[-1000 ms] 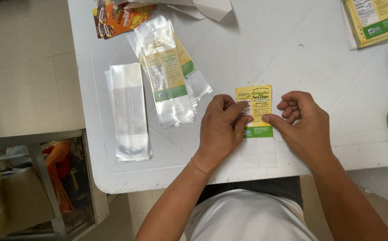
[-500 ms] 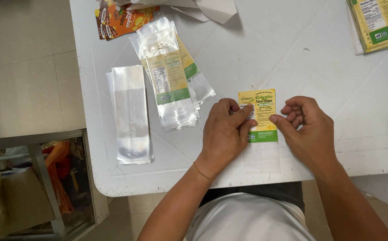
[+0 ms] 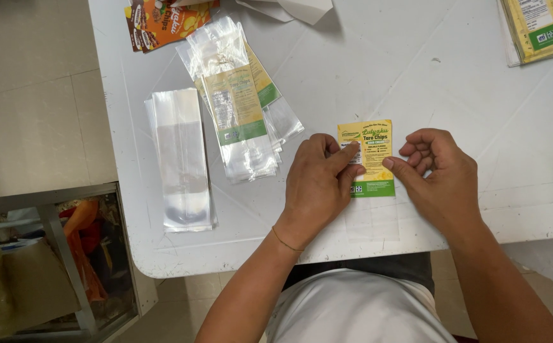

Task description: The person repeatedly picks up small yellow and green labels and places them onto clear plastic bags on a white table. They smooth the labels down with their fingers and then move the completed bags aside. A pair of scissors is visible on the table but is not used during the clip.

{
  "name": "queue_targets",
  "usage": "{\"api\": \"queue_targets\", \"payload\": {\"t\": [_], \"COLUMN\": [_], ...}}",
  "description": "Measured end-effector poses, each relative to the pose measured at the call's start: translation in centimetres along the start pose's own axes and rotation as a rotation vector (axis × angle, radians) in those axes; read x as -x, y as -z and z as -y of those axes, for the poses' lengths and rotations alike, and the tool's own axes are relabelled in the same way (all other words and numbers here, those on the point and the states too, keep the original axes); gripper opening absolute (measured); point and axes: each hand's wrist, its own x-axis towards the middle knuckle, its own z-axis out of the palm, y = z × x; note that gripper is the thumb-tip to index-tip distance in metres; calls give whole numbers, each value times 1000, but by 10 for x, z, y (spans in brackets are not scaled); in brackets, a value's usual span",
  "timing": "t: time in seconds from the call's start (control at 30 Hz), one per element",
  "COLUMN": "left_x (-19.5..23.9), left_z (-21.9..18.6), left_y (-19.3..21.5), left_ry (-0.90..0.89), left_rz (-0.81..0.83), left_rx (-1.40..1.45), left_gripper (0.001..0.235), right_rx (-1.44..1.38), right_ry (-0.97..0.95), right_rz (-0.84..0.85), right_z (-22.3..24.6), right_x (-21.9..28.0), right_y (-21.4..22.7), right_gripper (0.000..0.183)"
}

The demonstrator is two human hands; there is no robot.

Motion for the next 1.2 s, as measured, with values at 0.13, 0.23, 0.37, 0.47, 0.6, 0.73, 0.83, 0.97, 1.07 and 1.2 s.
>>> {"api": "queue_targets", "payload": {"t": [0.13,0.23,0.37,0.47,0.6,0.73,0.83,0.97,1.07,1.2], "left_x": [0,0,-1,0,0,0,0,-1,-1,-1], "left_z": [1,2,1,2,-1,-1,-1,-3,-3,-3], "left_y": [2,2,2,0,2,2,2,3,3,3], "left_ry": [-6,-13,-23,-20,-5,-17,-11,15,3,7], "left_rz": [36,33,31,32,41,33,36,55,49,56], "left_rx": [0,-7,-16,-26,-36,-28,-29,-44,-37,-49], "left_gripper": [35,35,35,37,37,38,38,38,38,38], "right_rx": [0,0,-3,-10,-20,-17,-11,-12,-28,-34], "right_ry": [4,11,6,-16,2,-12,-14,-13,-27,-31], "right_rz": [3,-1,-3,-6,-12,-18,-20,-15,-16,-17], "right_z": [1,-2,0,3,1,2,2,4,4,4], "right_x": [0,0,0,1,1,1,1,1,1,1], "right_y": [0,-1,-1,-1,-1,-2,-2,-1,-2,-2], "right_gripper": [38,38,38,39,37,39,39,40,39,39]}}
